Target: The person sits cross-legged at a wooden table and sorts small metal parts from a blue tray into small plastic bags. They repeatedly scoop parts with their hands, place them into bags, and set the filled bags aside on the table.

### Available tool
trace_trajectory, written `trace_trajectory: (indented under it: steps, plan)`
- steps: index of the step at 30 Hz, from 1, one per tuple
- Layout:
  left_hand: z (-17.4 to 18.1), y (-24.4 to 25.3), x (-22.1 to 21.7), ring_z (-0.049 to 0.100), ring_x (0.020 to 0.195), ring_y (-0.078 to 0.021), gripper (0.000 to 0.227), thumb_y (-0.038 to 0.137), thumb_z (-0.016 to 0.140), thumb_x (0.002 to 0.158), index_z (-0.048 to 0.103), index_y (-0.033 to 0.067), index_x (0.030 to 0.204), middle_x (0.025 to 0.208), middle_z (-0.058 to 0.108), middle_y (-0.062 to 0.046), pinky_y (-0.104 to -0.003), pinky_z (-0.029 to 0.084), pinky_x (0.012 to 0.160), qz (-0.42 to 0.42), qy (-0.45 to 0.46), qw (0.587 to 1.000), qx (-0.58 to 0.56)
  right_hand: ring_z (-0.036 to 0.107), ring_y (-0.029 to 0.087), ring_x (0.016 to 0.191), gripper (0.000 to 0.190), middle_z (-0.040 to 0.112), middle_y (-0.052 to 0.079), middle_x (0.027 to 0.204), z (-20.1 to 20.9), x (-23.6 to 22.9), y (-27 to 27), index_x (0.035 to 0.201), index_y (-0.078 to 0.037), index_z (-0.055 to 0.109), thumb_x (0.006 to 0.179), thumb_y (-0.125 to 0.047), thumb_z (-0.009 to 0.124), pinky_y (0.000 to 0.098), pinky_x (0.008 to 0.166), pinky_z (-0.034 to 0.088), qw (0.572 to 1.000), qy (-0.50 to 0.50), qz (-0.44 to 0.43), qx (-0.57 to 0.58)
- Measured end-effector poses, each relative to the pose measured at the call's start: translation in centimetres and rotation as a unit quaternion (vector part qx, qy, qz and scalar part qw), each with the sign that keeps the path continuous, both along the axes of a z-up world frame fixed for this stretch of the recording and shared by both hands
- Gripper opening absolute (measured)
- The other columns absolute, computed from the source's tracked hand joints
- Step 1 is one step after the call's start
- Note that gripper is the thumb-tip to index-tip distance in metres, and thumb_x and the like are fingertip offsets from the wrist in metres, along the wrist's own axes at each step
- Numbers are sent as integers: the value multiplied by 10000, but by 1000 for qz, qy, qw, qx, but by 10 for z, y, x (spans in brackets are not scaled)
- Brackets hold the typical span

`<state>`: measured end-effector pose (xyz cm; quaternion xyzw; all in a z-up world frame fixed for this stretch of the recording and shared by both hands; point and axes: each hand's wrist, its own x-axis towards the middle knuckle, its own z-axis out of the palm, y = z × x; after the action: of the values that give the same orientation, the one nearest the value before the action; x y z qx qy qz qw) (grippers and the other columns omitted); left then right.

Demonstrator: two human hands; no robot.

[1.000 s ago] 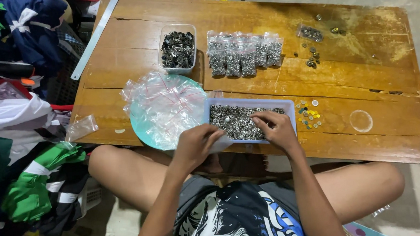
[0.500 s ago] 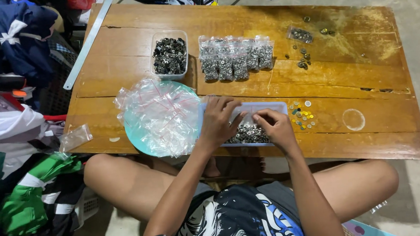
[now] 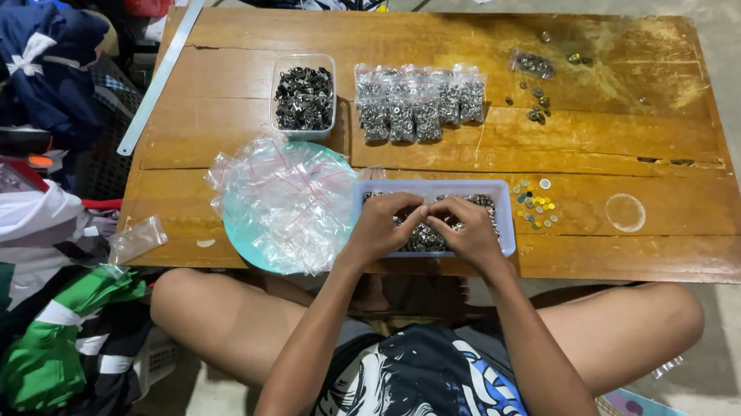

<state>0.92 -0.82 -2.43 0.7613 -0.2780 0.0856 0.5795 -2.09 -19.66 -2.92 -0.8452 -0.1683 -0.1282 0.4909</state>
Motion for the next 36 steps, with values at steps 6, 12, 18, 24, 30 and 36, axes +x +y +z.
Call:
trace_trajectory:
  steps: [6,12,18,24,30,36]
  plan:
    - [1,3,-5,720,672,-288,114,152,693,969,771,86,1020,751,738,-132,-371,569,600,-5,-3,1000,16,680,220,699,50,721,93,771,20,-2,-3,888,-102,743,874,-96,791,343,639,554,996,57,21,60]
    - [-13,2,-9,715,644,-300,96,155,710,930,737,63,929,740,719,-127,-356,569,559,43,-76,990,108,659,183,635,47,713,82,684,-1,-3,-8,894,-159,760,870,-175,797,334,619,517,990,115,-80,37]
    - [8,2,-17,704,629,-252,122,192,668,952,717,89,910,724,691,-78,-328,570,547,64,-99,984,134,740,245,865,248,778,131,896,25,-6,4,1065,-116,731,826,-68,777,396,767,584,986,145,-49,66]
    - [-5,3,-11,612,1068,-323,324,303,740,851,651,154,1124,1051,625,-68,-438,494,951,78,-166,971,151,747,290,842,140,779,142,864,29,-5,1,951,-110,772,817,-78,794,409,765,579,987,150,-31,52]
    - [-5,-2,-12,483,1357,-353,813,398,889,660,568,122,1354,1331,587,-97,-514,333,1162,51,-229,950,208,651,142,760,154,752,76,773,-3,1,-14,930,-120,753,798,-100,830,348,736,557,975,194,-57,97]
    - [-26,-4,-11,554,1240,-276,647,395,837,765,612,166,1327,1212,623,-39,-545,317,1147,54,-231,943,232,594,157,708,167,688,74,745,-8,1,-16,883,-73,713,769,-74,835,332,692,528,965,225,-35,128]
